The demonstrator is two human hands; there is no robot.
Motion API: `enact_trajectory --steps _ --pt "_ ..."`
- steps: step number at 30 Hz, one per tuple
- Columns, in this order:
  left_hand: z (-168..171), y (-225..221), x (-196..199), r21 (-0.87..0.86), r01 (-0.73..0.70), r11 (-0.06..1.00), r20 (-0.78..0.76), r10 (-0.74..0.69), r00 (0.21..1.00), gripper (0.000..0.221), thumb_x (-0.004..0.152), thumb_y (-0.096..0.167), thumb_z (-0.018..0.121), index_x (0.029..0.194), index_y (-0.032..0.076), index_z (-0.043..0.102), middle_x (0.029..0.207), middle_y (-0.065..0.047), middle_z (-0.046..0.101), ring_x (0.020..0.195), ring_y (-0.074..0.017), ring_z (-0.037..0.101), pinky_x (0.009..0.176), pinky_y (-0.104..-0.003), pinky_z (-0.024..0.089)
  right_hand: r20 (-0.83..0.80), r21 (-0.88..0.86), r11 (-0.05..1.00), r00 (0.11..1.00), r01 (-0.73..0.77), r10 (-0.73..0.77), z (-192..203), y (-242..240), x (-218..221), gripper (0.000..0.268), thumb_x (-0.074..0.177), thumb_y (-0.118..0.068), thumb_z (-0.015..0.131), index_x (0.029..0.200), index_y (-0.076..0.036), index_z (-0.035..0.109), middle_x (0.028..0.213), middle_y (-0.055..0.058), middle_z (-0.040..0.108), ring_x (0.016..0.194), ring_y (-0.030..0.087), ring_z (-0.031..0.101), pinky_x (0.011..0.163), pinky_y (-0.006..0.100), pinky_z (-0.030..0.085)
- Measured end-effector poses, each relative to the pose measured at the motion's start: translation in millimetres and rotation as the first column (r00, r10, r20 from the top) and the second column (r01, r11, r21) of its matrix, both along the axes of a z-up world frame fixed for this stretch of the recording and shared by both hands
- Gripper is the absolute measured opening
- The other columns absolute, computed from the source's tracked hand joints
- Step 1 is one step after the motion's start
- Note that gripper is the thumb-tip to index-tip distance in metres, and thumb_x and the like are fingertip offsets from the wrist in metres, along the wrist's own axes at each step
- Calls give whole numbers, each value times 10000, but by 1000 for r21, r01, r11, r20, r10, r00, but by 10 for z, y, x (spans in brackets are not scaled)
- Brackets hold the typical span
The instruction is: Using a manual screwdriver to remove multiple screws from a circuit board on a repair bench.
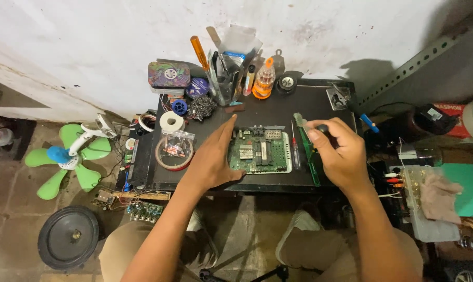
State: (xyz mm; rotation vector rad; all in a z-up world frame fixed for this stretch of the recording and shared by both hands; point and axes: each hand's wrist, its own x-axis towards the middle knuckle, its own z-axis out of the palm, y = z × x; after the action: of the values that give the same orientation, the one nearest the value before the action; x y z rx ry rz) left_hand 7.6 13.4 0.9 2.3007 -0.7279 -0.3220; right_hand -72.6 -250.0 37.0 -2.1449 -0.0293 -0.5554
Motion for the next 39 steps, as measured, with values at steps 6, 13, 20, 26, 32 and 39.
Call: enact_trajectory --steps 6,13,20,26,32,39 --pt "99 24 16 119 -42 992 -93 53 994 1363 616 193 959 1638 36 71 1499 -336 437 1397 -493 421 1139 -648 343 -42 195 980 999 25 -18 -108 124 -178 210 1036 -79 612 1106 97 701 860 232 722 601 253 667 505 352 576" --pt "-130 46 26 215 -30 976 -46 41 998 1364 667 291 946 1630 6 22 1431 -347 502 1374 -498 459 1106 -660 374 -54 109 994 998 16 -11 -378 213 -164 129 972 -99 703 1032 6 751 719 153 737 548 209 702 480 321 575" --pt "-127 64 27 208 -32 978 2 32 999 1368 657 342 947 1625 -15 48 1389 -342 545 1359 -477 489 1082 -611 414 -40 14 1000 999 9 -8 -518 211 -130 138 995 -150 702 1016 -21 748 664 132 708 531 210 686 518 330 563" --pt "-136 72 23 205 -36 978 -4 38 999 1381 648 342 954 1631 -1 46 1396 -339 541 1366 -469 484 1088 -602 405 -34 -6 1000 999 -7 7 -518 255 -120 120 992 -143 706 1011 -32 748 684 136 715 546 221 695 540 339 570" --pt "-165 81 33 181 -37 983 -1 37 999 1371 647 330 951 1631 1 56 1397 -342 538 1362 -477 483 1087 -603 401 9 -24 1000 1000 -17 17 -553 244 -99 127 986 -149 727 1002 -23 738 702 123 716 566 219 699 548 335 569" --pt "-207 95 28 197 -30 980 -6 32 999 1386 648 352 950 1635 16 38 1409 -325 535 1385 -462 465 1090 -587 402 7 -403 914 999 -38 45 -164 367 -151 220 903 -243 829 938 -49 731 732 111 682 639 292 701 559 352 564"
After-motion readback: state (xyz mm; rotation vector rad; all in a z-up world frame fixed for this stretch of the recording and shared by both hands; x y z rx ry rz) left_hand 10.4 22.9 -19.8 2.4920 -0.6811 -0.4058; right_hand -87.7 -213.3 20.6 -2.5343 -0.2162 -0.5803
